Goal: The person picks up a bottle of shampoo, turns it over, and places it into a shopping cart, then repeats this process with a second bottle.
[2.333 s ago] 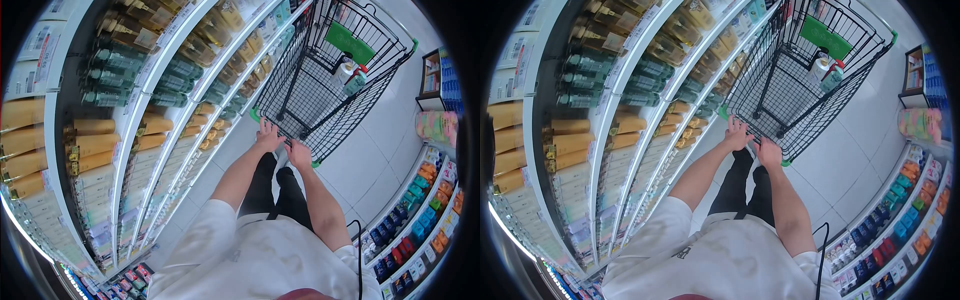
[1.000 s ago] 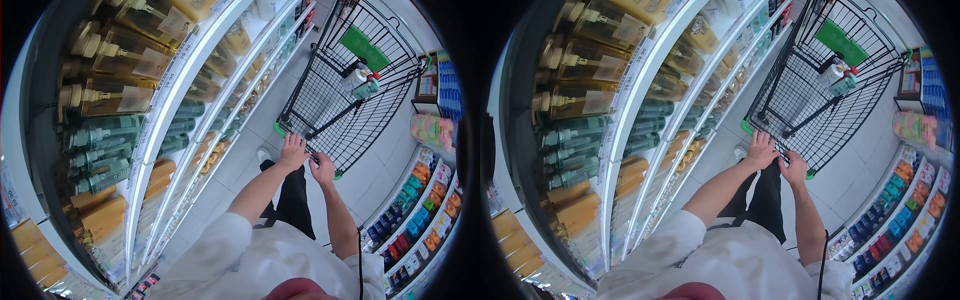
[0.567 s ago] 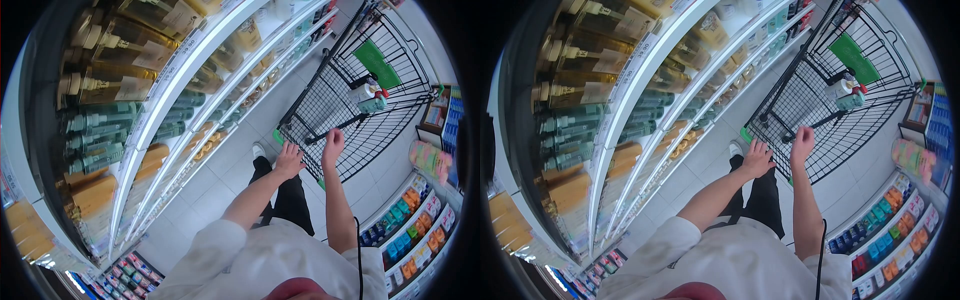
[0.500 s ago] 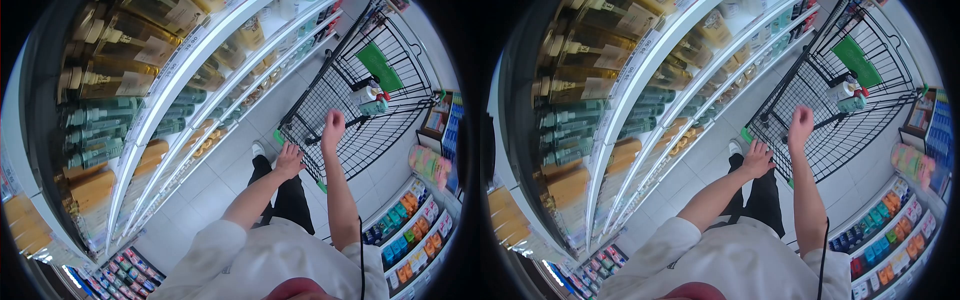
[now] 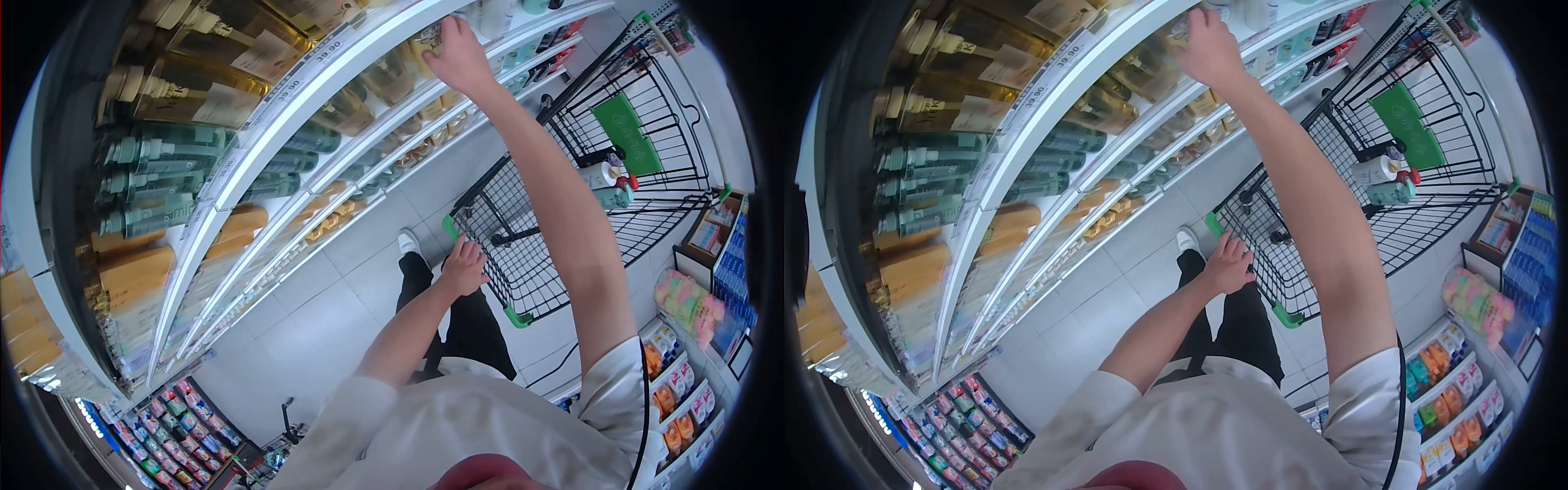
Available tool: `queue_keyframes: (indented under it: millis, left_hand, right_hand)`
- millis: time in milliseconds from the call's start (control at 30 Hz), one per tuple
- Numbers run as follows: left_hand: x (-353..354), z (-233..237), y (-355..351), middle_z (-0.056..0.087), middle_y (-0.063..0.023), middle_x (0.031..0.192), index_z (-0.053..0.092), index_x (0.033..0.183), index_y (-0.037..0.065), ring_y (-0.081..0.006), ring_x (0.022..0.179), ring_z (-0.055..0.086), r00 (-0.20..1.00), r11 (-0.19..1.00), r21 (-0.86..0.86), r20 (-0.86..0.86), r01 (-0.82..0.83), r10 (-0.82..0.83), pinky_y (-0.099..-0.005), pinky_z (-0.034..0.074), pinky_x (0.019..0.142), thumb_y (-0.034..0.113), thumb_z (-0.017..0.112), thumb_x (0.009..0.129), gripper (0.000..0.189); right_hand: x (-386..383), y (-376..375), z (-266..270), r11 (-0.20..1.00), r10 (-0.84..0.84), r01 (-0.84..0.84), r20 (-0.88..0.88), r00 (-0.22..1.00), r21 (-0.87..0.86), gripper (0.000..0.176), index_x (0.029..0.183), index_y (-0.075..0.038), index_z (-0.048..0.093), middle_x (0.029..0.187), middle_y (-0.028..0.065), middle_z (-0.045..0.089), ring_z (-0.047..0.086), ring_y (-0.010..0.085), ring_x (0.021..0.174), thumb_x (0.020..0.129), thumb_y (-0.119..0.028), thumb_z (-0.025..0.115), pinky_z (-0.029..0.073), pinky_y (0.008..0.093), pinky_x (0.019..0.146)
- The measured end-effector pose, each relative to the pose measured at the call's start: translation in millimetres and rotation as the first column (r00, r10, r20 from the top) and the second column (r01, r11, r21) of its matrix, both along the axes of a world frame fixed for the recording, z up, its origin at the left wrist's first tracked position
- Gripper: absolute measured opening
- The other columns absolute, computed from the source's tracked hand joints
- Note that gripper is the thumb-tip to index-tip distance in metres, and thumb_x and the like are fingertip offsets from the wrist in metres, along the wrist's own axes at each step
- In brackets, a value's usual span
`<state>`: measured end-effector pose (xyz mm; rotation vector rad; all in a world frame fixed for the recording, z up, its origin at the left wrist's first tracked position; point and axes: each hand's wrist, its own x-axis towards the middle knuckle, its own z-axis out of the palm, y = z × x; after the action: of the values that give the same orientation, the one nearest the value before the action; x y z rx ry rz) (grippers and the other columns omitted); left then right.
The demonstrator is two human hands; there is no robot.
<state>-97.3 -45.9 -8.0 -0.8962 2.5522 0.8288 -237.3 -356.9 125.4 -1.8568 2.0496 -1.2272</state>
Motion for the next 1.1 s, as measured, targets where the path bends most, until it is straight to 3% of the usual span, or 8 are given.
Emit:
queue_keyframes:
  millis: [33, 100, 200, 433, 500, 600, 833, 1100]
  left_hand:
    - [-2.3, 2.6, -0.4, 0.047, -0.0157, 0.129, 0.054, 0.122, 0.004, -0.0290, 0.133, 0.030, 0.999, 1.000, 0.026, 0.054, 0.006, -0.007, -0.0501, 0.002, 0.116, 0.048, 0.057, 0.085, 0.058]
    - [-1.3, 3.4, 1.6, 0.045, -0.0148, 0.134, 0.053, 0.125, 0.005, -0.0283, 0.135, 0.029, 0.995, 0.999, 0.049, 0.099, 0.005, -0.010, -0.0495, 0.001, 0.116, 0.050, 0.057, 0.084, 0.060]
    - [-0.4, 2.0, 4.2, 0.046, -0.0144, 0.133, 0.053, 0.125, 0.005, -0.0279, 0.134, 0.029, 0.996, 1.000, 0.028, 0.087, -0.003, 0.001, -0.0495, 0.001, 0.116, 0.050, 0.057, 0.084, 0.061]
    - [-2.0, 9.4, 1.2, 0.043, -0.0173, 0.131, 0.051, 0.123, 0.001, -0.0299, 0.132, 0.028, 0.994, 0.998, 0.057, 0.106, 0.012, -0.018, -0.0507, 0.002, 0.115, 0.046, 0.053, 0.090, 0.056]
    - [-2.0, 9.2, 3.5, 0.043, -0.0173, 0.131, 0.050, 0.124, 0.001, -0.0296, 0.132, 0.028, 0.993, 0.999, 0.055, 0.115, 0.004, -0.010, -0.0508, 0.002, 0.115, 0.046, 0.053, 0.090, 0.056]
    - [0.5, 8.6, 3.8, 0.044, -0.0176, 0.129, 0.052, 0.122, 0.001, -0.0293, 0.131, 0.030, 0.995, 1.000, 0.017, 0.095, 0.003, -0.004, -0.0513, 0.002, 0.115, 0.046, 0.055, 0.089, 0.056]
    - [3.3, -1.6, 8.7, 0.051, -0.0173, 0.118, 0.059, 0.112, 0.001, -0.0299, 0.125, 0.038, 0.995, 0.997, -0.047, -0.080, -0.060, 0.056, -0.0522, 0.008, 0.115, 0.045, 0.065, 0.080, 0.055]
    - [4.5, -5.4, 12.1, 0.050, -0.0180, 0.123, 0.058, 0.116, 0.002, -0.0306, 0.128, 0.036, 0.997, 0.997, -0.066, -0.067, -0.050, 0.046, -0.0526, 0.007, 0.116, 0.047, 0.063, 0.081, 0.057]
  right_hand:
    - [0.8, -5.3, 3.7, 1.000, -0.006, 0.006, -0.007, 1.000, 0.003, 0.029, 0.110, -0.004, 0.058, 0.106, 0.0124, 0.063, 0.056, 0.0247, 0.106, 0.083, -0.012, 0.063, 0.045, 0.0333, 0.090]
    - [2.4, -17.9, 8.8, 0.981, 0.077, -0.077, 0.004, 0.997, 0.178, 0.068, 0.134, -0.008, 0.043, 0.129, 0.0260, 0.049, 0.053, 0.0412, 0.109, 0.073, -0.024, 0.070, 0.044, 0.0475, 0.091]
    - [1.2, -34.6, 11.4, 0.991, 0.128, -0.135, -0.312, 0.942, 0.000, 0.044, 0.112, -0.002, 0.060, 0.108, 0.0252, 0.061, 0.058, 0.0395, 0.100, 0.074, -0.023, 0.068, 0.045, 0.0469, 0.089]
    - [-7.1, -28.4, 18.8, 0.929, 0.251, -0.198, -0.138, 0.958, 0.313, 0.042, 0.111, -0.003, 0.060, 0.109, 0.0232, 0.061, 0.061, 0.0388, 0.090, 0.074, -0.022, 0.066, 0.049, 0.0473, 0.079]
    - [-7.2, -7.0, 17.9, 0.991, 0.121, -0.122, 0.008, 0.993, 0.061, 0.036, 0.109, -0.003, 0.058, 0.109, 0.0224, 0.059, 0.060, 0.0389, 0.092, 0.075, -0.014, 0.063, 0.048, 0.0460, 0.078]
    - [-19.9, 4.0, 2.4, 0.977, 0.179, -0.172, 0.043, 0.983, -0.129, 0.032, 0.105, -0.003, 0.055, 0.107, 0.0212, 0.057, 0.056, 0.0401, 0.097, 0.073, -0.005, 0.059, 0.046, 0.0464, 0.082]
    - [-42.0, 32.9, -21.7, 0.924, 0.323, -0.303, 0.052, 0.945, -0.232, 0.037, 0.103, -0.005, 0.051, 0.104, 0.0194, 0.055, 0.051, 0.0405, 0.101, 0.069, 0.010, 0.051, 0.042, 0.0443, 0.084]
    - [-35.4, 59.6, -12.5, 0.921, 0.083, 0.035, 0.284, 0.955, -0.387, 0.017, 0.103, -0.004, 0.051, 0.099, 0.0160, 0.054, 0.054, 0.0337, 0.096, 0.087, 0.000, 0.053, 0.042, 0.0361, 0.086]
